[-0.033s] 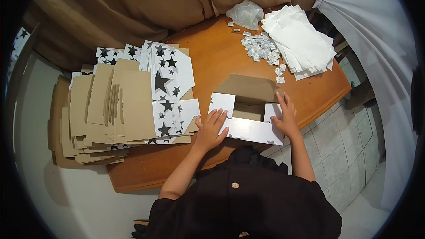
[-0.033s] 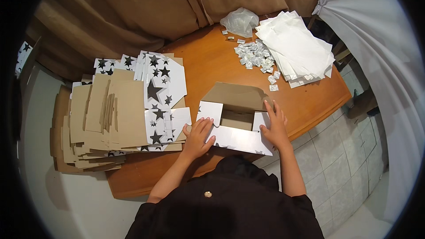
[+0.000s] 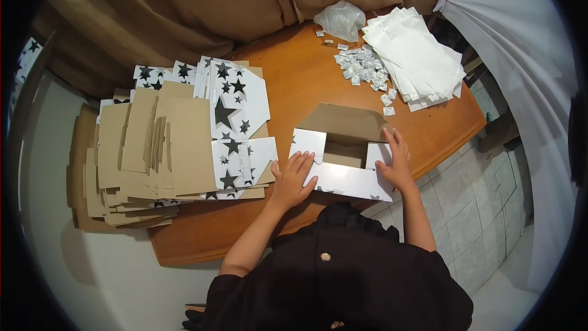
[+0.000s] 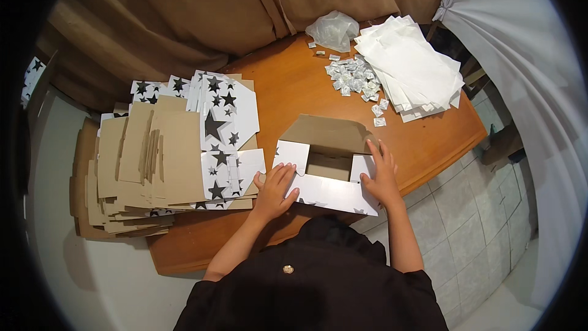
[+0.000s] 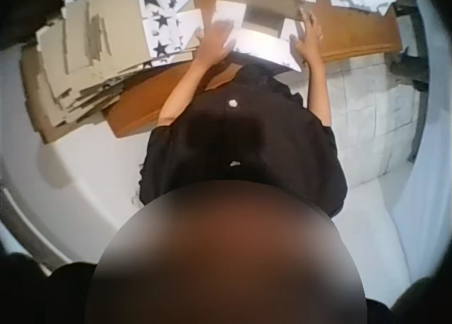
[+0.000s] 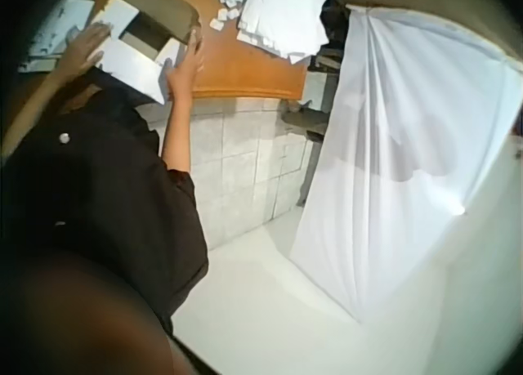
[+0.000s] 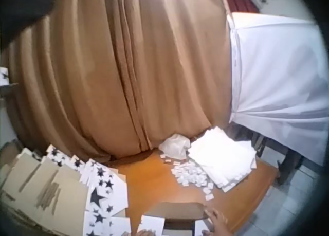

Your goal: Folding cardboard shoe boxes, lining them with paper, and placing them on a shelf.

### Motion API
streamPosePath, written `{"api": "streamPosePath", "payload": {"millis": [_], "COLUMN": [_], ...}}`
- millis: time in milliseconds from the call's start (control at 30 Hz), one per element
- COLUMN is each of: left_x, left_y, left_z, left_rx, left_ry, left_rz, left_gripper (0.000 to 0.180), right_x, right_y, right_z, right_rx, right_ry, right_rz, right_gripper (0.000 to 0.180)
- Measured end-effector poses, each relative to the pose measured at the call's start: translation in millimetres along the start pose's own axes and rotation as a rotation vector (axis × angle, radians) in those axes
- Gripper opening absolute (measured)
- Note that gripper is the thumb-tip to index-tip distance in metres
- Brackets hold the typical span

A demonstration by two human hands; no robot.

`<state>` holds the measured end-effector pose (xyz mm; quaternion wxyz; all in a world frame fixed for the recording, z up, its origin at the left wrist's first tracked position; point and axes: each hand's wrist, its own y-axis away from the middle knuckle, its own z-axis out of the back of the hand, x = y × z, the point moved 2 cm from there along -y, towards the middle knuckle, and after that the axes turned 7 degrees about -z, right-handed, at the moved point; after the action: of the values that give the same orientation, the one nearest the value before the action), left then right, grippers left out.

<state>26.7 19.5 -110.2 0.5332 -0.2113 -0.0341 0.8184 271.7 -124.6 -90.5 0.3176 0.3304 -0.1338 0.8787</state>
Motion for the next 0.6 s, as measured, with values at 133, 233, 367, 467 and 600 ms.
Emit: {"api": "streamPosePath", "payload": {"millis": [133, 233, 367, 467, 600], "left_x": [0.1, -3.2, -3.2, -2.4, 10.2], "left_y": [1.6, -0.5, -4.1, -9.0, -5.2], "left_z": [-5.9, -6.2, -6.4, 2.2, 3.4], "left_rx": [0.041, 0.056, 0.069, 0.105, -0.080], "left_ry": [-0.037, -0.102, -0.167, -0.056, 0.033], "left_rz": [0.001, 0.004, 0.008, 0.059, 0.065], "left_gripper": [0.050, 0.049, 0.045, 0.041, 0.041], "right_x": [-9.7, -14.0, -21.1, -41.9, -41.9], "right_y": [0.1, 0.7, 3.7, 1.1, 1.5], "right_z": [-4.4, -11.9, -18.2, -24.3, -24.6], "right_rx": [-0.079, -0.133, -0.178, -0.163, -0.196], "right_ry": [-0.241, -0.349, -0.585, -0.667, -0.643], "right_rz": [0.108, 0.123, 0.039, 0.016, -0.019], "right_gripper": [0.074, 0.070, 0.058, 0.038, 0.016]}}
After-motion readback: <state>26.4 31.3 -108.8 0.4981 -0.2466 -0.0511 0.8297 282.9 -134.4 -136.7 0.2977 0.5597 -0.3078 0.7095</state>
